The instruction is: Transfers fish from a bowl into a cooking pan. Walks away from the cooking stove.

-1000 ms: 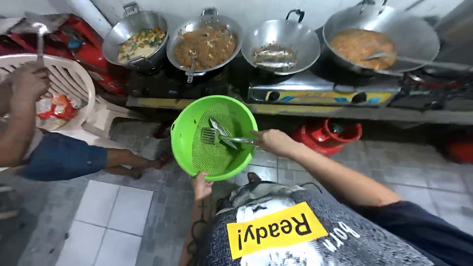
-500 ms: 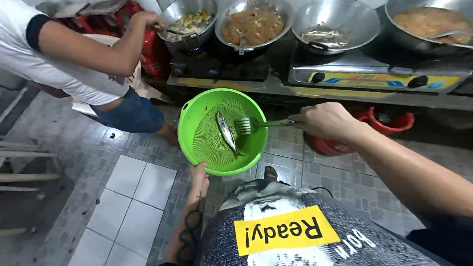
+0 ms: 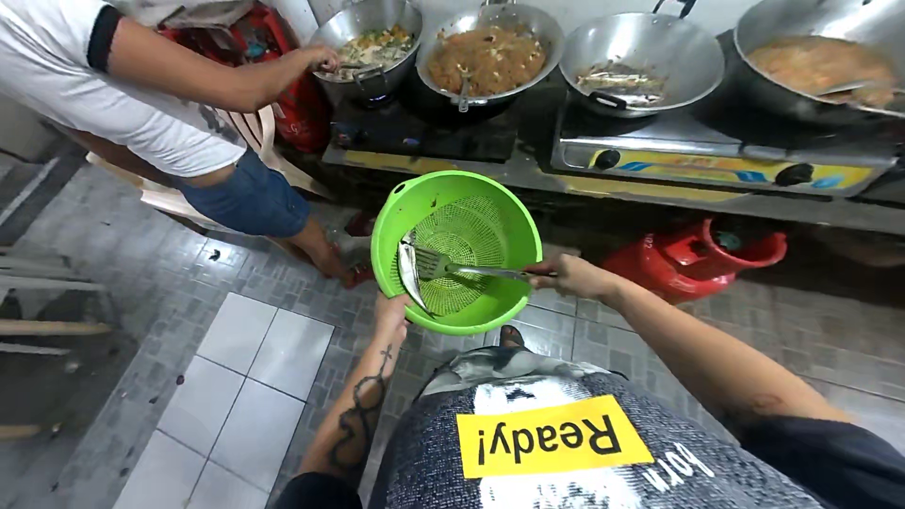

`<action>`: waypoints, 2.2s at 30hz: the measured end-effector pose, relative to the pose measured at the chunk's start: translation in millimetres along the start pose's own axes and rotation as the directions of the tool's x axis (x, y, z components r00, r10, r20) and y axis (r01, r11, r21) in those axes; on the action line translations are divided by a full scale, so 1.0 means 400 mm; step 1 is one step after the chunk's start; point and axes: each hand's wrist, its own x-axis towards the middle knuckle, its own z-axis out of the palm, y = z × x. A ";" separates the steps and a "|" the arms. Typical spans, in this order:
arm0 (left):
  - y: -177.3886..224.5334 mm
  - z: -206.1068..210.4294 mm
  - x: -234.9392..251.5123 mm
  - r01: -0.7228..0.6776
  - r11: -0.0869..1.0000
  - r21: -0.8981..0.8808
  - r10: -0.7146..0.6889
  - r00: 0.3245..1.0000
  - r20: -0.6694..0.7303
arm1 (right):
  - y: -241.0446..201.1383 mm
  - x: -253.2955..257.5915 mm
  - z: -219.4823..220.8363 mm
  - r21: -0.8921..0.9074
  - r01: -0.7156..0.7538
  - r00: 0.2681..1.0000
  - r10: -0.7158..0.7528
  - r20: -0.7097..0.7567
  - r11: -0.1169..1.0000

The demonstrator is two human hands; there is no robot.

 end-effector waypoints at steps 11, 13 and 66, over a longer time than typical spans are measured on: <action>0.083 0.275 0.028 0.039 0.996 0.086 -0.043 0.998 0.047 | 0.200 -0.025 -0.107 0.206 -0.105 0.989 0.123 -0.081 0.973; 0.094 0.327 0.025 0.030 0.994 0.102 -0.036 0.998 0.058 | 0.227 -0.036 -0.129 0.230 -0.113 0.983 0.142 -0.113 0.967; 0.379 0.704 0.399 -0.019 0.956 0.294 -0.116 0.891 0.438 | 0.179 -0.010 -0.583 0.798 0.033 0.326 0.748 -0.578 0.602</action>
